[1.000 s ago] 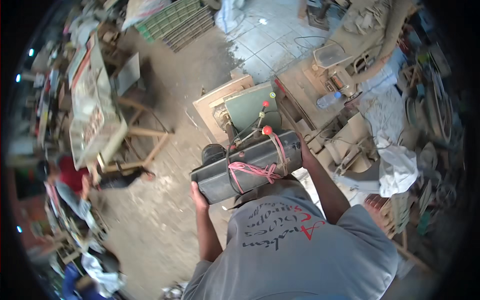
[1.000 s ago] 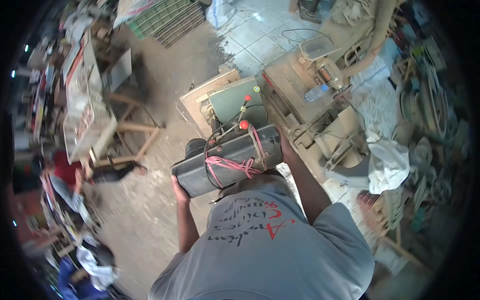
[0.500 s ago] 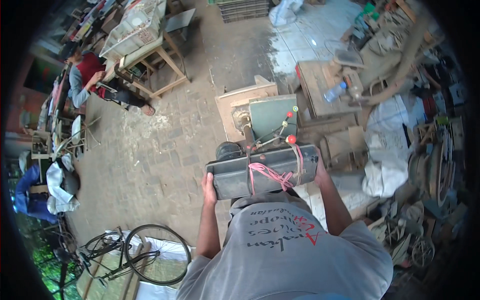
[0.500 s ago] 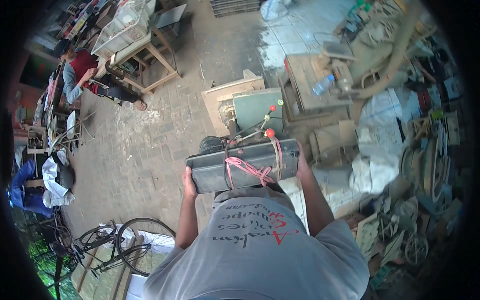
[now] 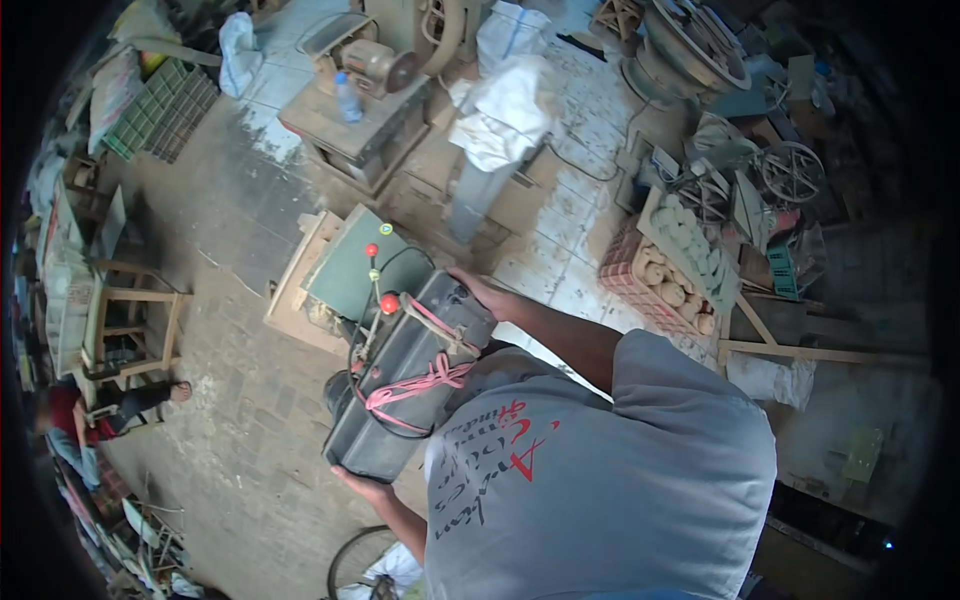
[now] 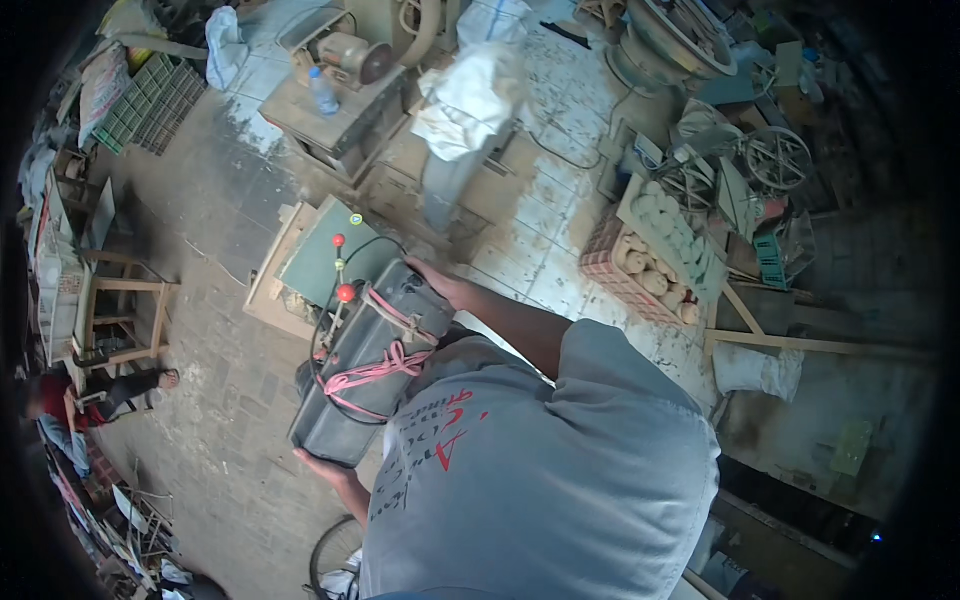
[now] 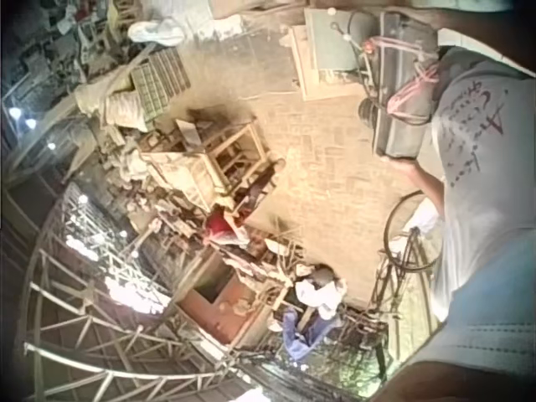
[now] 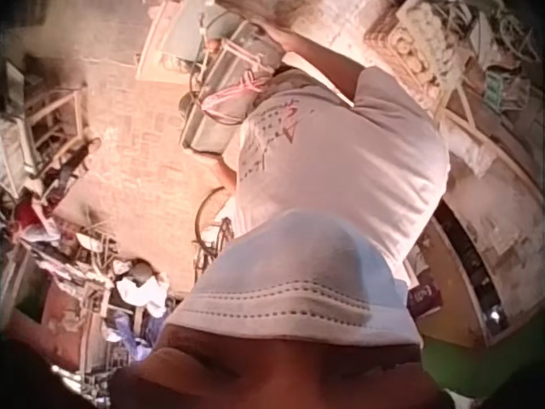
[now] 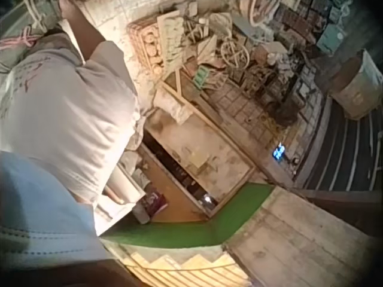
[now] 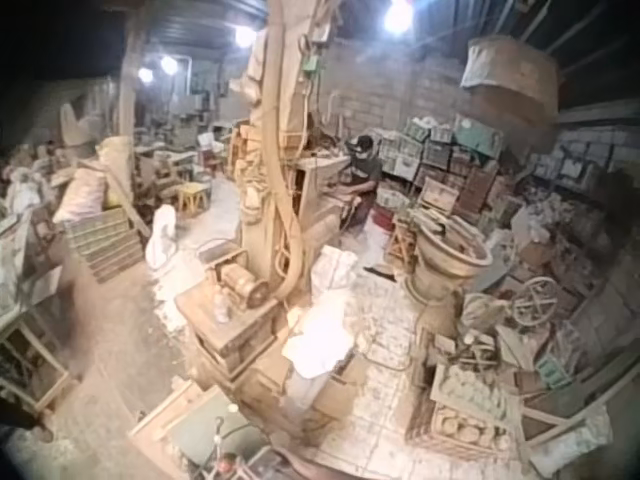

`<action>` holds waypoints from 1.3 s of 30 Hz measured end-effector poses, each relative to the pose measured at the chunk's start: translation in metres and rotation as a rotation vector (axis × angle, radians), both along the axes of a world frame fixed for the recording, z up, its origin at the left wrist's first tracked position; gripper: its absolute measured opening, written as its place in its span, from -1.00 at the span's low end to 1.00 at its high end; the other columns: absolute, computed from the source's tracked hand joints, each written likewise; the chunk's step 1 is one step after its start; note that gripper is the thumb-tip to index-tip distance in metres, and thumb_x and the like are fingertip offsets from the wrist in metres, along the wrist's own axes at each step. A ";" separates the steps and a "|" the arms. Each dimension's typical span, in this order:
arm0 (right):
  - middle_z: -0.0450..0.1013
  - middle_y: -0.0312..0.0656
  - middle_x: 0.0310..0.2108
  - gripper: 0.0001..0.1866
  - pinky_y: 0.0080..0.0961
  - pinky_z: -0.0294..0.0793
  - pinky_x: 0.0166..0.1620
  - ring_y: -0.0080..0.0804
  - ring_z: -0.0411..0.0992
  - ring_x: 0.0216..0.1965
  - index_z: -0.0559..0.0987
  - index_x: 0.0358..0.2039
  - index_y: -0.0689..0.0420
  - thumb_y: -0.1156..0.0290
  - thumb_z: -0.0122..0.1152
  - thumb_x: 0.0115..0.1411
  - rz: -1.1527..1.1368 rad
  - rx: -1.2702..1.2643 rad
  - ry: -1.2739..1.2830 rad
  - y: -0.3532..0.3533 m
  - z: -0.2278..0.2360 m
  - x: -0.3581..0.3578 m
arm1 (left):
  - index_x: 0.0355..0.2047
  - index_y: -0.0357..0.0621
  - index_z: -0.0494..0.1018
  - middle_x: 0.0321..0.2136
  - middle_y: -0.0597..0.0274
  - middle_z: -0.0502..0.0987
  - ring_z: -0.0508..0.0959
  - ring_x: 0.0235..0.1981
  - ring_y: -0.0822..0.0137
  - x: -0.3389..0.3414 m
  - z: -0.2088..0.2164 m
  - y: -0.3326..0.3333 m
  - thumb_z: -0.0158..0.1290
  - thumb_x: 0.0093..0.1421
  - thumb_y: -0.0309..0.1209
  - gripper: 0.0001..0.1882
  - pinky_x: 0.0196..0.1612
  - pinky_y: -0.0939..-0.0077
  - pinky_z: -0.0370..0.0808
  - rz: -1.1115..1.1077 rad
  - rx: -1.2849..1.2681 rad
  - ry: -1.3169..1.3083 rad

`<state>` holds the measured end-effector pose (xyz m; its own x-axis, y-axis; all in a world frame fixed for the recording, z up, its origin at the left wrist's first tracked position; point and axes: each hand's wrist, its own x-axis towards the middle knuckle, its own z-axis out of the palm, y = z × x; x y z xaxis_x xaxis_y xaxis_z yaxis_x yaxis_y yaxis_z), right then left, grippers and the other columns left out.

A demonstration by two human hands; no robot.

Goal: The person handles various pieces of wood and a heavy metal box in a cluttered workshop. They pick up a wooden board, inspect it, and move it around before placing it down. They also lift and carry a heavy metal box with pink straps, moving it across the room.

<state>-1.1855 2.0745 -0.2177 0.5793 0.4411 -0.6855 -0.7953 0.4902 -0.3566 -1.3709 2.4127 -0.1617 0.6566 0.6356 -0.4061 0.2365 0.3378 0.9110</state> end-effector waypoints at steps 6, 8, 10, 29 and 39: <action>0.44 -0.24 -0.23 -0.44 -0.38 0.37 -0.12 -0.40 0.39 -0.26 0.46 -0.13 0.09 -0.14 -0.16 0.18 0.114 0.024 -0.047 0.004 0.000 0.003 | 0.19 -0.23 0.04 0.19 -0.03 0.09 0.16 0.18 0.08 -0.037 0.027 -0.017 -0.27 0.13 0.27 -0.13 0.19 0.21 0.13 0.117 0.028 0.057; 0.42 -0.22 -0.19 -0.43 -0.37 0.37 -0.11 -0.39 0.38 -0.22 0.44 -0.09 0.10 -0.14 -0.17 0.18 0.202 -0.051 -0.091 -0.011 0.013 0.015 | 0.19 -0.21 0.04 0.19 -0.02 0.09 0.15 0.18 0.08 -0.049 0.030 -0.045 -0.26 0.13 0.26 -0.14 0.19 0.19 0.13 0.148 0.046 0.035; 0.40 -0.20 -0.16 -0.40 -0.36 0.37 -0.09 -0.38 0.37 -0.17 0.41 -0.04 0.12 -0.14 -0.19 0.18 0.244 -0.100 -0.136 -0.023 0.011 0.027 | 0.19 -0.21 0.04 0.18 -0.03 0.10 0.16 0.18 0.05 -0.040 0.053 -0.083 -0.29 0.15 0.25 -0.15 0.18 0.16 0.14 0.242 -0.010 0.041; 0.32 -0.20 0.02 -0.40 -0.39 0.27 0.05 -0.41 0.29 0.00 0.35 0.05 0.05 -0.14 -0.20 0.19 0.597 -0.200 -0.261 -0.085 0.102 0.127 | 0.19 -0.21 0.05 0.19 -0.01 0.10 0.16 0.18 0.05 -0.036 0.112 -0.233 -0.30 0.13 0.29 -0.12 0.18 0.16 0.16 0.460 -0.132 -0.080; 0.31 -0.19 0.05 -0.34 -0.40 0.30 0.06 -0.40 0.30 0.04 0.32 0.09 0.05 -0.19 -0.18 0.16 0.972 0.057 0.099 -0.067 0.151 0.192 | 0.14 -0.21 0.15 0.12 0.04 0.23 0.28 0.10 0.14 -0.018 0.149 -0.333 -0.26 0.13 0.27 -0.16 0.15 0.29 0.19 0.929 -0.055 0.103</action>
